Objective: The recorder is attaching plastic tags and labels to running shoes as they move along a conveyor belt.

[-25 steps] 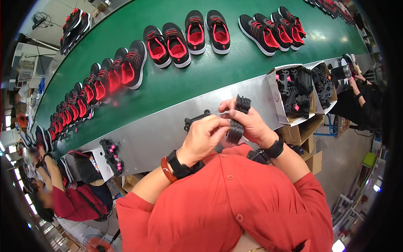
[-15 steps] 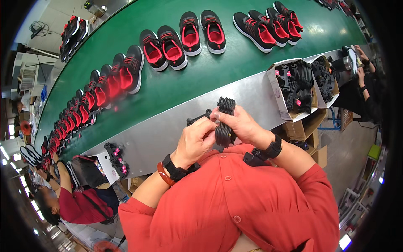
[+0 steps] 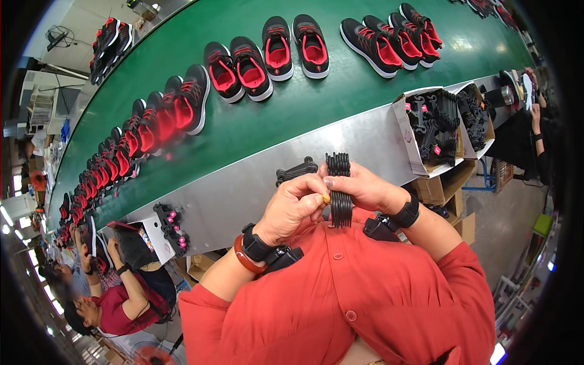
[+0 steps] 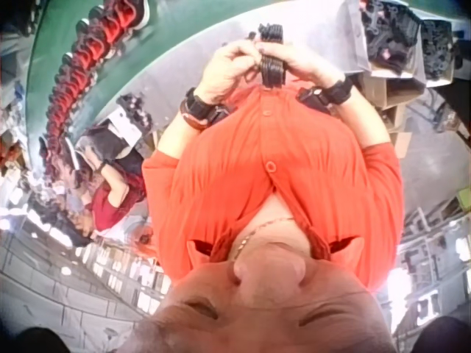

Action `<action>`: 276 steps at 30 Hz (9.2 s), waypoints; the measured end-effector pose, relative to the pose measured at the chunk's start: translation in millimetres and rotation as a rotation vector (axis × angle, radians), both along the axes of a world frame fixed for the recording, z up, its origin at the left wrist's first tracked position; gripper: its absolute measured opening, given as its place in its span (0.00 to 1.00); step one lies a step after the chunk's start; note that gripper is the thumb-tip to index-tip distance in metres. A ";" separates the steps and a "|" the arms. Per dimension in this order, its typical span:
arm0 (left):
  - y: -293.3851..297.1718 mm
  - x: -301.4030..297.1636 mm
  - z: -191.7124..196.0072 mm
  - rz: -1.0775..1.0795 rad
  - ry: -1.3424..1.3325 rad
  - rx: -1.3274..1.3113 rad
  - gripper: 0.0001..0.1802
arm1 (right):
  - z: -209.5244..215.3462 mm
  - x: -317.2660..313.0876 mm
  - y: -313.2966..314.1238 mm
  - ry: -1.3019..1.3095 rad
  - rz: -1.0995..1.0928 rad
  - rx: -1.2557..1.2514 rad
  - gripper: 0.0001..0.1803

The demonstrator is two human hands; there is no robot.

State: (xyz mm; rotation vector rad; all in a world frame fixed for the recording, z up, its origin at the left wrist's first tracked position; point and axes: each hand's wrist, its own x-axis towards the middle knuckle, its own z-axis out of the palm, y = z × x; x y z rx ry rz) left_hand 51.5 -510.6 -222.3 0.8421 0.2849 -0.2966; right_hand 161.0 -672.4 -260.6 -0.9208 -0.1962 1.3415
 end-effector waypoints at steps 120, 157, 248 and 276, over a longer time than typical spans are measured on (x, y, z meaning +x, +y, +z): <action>-18.6 -7.2 -31.8 -0.301 -0.046 0.802 0.64 | -44.9 -15.8 12.2 0.139 -0.078 0.114 0.17; 148.1 25.6 -119.9 -0.042 -0.085 1.574 0.34 | -105.0 86.7 123.3 -1.789 0.807 0.103 0.06; 371.2 55.8 -128.1 -0.270 0.083 1.586 0.15 | -97.2 132.2 355.9 -2.097 0.415 -0.034 0.10; 353.8 33.6 -139.6 0.041 -0.096 1.449 0.19 | -121.2 121.8 362.2 -1.843 0.288 -0.021 0.15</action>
